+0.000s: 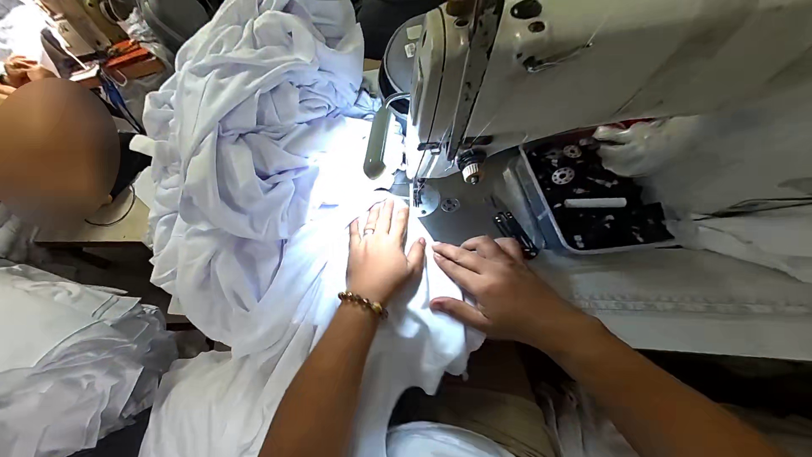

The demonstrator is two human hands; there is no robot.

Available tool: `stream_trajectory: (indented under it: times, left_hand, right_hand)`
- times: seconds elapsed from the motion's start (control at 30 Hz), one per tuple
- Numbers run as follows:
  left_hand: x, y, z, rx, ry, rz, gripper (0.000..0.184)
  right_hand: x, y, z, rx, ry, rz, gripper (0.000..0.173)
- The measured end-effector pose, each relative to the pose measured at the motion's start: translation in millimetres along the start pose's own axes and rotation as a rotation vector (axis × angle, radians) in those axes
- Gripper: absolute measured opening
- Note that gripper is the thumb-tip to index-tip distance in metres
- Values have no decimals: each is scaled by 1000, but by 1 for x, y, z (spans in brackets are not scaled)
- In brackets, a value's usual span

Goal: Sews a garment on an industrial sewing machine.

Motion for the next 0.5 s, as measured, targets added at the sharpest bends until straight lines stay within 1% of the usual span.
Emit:
stream_trajectory:
  times: [0.07, 0.17, 0.43, 0.5]
  left_hand:
    - [12, -2, -14, -17, 78, 40, 60]
    - [23, -7, -27, 9, 155, 46, 61]
    - [29, -12, -35, 55, 223, 48, 67]
    - [31, -12, -36, 51, 240, 70, 66]
  right_hand:
    - [2, 3, -8, 11, 28, 15, 78]
    - [6, 6, -17, 9, 69, 21, 79]
    - [10, 14, -20, -49, 98, 37, 81]
    - [11, 16, -19, -66, 99, 37, 81]
Point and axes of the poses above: each hand's wrist, its own z-axis away from the middle knuckle, its own y-axis out of the palm, x = y × z, the point moved 1 cm from there along -z, towards the middle knuckle, and after that the axes turned 1 degree about y, right-handed, at the moved point
